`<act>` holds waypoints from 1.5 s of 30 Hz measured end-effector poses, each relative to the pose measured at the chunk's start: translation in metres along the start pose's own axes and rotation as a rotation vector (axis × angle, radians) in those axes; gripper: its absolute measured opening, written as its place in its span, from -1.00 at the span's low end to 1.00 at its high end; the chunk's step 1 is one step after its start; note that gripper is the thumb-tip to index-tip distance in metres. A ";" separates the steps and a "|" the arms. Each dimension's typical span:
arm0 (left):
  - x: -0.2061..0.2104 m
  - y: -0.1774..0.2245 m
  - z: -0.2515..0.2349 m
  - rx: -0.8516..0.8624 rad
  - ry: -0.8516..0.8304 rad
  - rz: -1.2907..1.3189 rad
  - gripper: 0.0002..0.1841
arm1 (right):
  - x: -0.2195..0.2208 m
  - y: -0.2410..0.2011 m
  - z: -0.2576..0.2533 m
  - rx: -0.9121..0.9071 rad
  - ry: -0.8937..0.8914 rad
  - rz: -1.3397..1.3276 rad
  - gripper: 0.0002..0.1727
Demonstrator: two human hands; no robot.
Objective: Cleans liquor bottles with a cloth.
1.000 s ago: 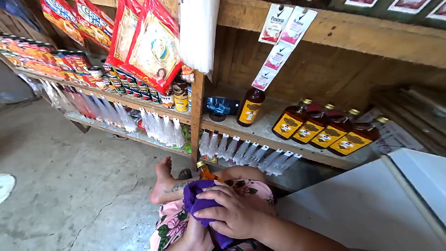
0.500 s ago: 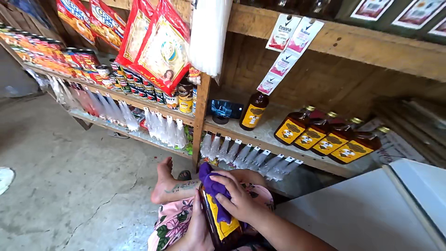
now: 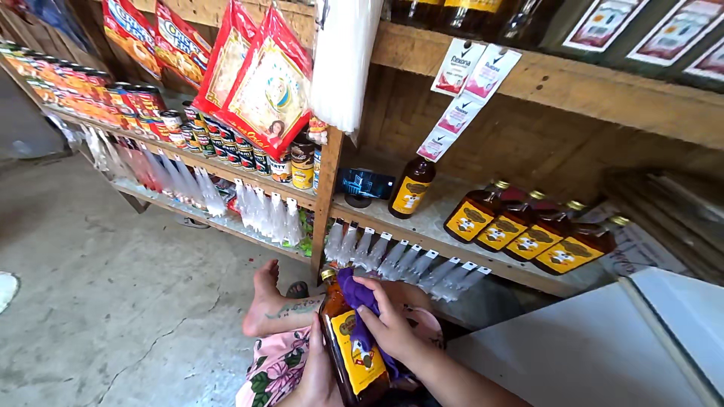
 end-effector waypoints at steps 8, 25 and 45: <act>0.007 0.006 0.004 0.027 0.008 -0.015 -0.09 | 0.013 -0.034 0.017 -0.410 -0.087 0.172 -0.56; 0.004 0.004 0.011 0.018 0.087 0.060 -0.16 | 0.025 -0.047 0.027 -0.576 -0.247 0.204 -0.64; 0.026 0.009 0.009 0.004 0.076 -0.057 -0.16 | 0.002 -0.009 0.005 -0.165 -0.012 0.006 -0.48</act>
Point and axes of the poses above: each hand's wrist, its own z-axis away from the middle knuckle, its own x-axis out of the palm, y = z × x, the point moved 7 cm from there along -z, towards the middle knuckle, and after that the axes turned 7 degrees about y, right-handed, at the moved point
